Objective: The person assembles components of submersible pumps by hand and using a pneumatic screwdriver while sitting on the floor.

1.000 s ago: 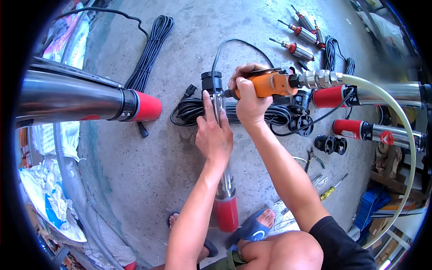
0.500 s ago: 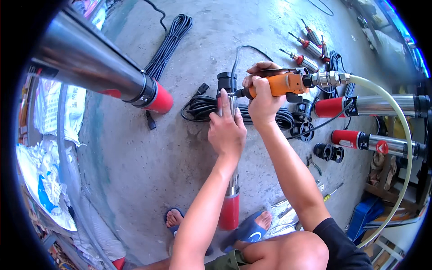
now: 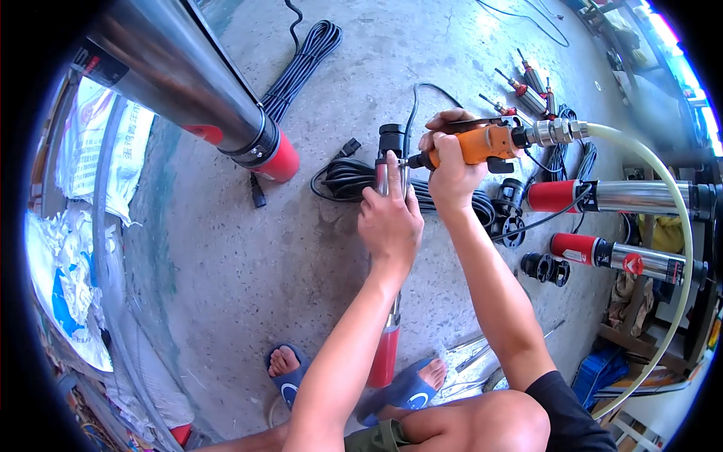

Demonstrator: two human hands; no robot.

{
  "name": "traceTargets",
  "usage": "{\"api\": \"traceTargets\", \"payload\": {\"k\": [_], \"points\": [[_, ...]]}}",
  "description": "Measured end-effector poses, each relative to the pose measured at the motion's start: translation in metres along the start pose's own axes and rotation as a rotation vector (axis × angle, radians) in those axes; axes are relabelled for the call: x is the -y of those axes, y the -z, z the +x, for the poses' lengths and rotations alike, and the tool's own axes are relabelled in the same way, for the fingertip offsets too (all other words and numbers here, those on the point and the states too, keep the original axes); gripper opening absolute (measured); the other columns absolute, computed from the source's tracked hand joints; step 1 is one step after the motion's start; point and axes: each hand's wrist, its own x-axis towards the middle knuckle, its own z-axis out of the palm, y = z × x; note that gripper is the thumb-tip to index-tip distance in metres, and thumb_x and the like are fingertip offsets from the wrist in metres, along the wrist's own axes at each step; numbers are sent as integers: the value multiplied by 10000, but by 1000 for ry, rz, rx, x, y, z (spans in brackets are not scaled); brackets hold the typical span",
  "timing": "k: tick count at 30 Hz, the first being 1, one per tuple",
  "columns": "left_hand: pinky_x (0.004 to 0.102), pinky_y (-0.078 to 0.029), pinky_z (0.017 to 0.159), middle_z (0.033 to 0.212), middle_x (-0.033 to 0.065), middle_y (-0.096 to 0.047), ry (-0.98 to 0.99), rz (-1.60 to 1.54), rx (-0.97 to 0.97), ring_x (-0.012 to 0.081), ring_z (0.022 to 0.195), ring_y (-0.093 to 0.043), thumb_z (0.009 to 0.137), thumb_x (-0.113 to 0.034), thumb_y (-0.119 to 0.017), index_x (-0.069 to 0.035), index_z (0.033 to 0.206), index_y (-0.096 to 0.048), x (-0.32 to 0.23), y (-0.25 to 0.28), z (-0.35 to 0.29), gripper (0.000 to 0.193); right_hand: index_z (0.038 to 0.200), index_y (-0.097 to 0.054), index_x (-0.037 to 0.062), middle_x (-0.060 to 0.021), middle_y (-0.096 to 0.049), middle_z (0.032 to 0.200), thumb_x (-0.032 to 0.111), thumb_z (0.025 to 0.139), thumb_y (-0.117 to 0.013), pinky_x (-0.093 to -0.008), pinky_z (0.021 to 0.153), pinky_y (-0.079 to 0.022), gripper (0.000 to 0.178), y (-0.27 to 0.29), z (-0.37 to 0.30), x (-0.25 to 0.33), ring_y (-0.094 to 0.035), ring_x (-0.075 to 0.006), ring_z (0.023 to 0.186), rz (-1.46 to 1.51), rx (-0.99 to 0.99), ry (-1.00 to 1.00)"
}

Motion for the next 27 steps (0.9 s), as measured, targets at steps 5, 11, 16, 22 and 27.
{"api": "traceTargets", "payload": {"k": [5, 11, 16, 22, 27], "points": [[433, -558, 690, 964, 208, -585, 35, -48, -61, 353, 820, -654, 930, -361, -608, -1, 1520, -279, -1, -5, 0, 765, 1044, -552, -9, -119, -621, 889, -15, 821, -547, -291, 626, -479, 223, 0, 3, -4, -574, -165, 662, -19, 65, 36], [381, -550, 680, 987, 175, -585, 18, 24, -72, 291, 815, -646, 903, -368, -658, 149, 1437, -285, -4, -8, -1, 831, 1033, -544, 8, -117, -598, 858, -31, 817, -541, -300, 625, -475, 219, 0, 4, -5, -562, -172, 672, -8, 95, 55], [391, -547, 729, 1016, 208, -591, 57, 40, -31, 322, 858, -651, 914, -337, -634, 151, 1422, -302, -5, -8, -4, 779, 979, -534, 18, -111, -577, 834, -45, 825, -539, -289, 611, -463, 166, 5, 2, -9, -541, -162, 668, -78, 260, 61], [393, -549, 756, 1044, 227, -600, 61, 30, -30, 339, 877, -657, 901, -303, -652, 140, 1398, -331, -3, -6, -8, 739, 833, -629, -22, -64, -661, 754, -42, 749, -613, -257, 626, -524, 89, 3, 5, -19, -635, -119, 678, -199, 219, 50], [380, -538, 733, 1032, 181, -594, 49, 87, -79, 294, 868, -650, 905, -398, -645, 103, 1354, -407, -2, -9, -1, 713, 920, -651, -37, -88, -691, 798, -23, 731, -624, -264, 671, -531, 191, -12, 9, -7, -654, -128, 728, -161, 130, 106]]}}
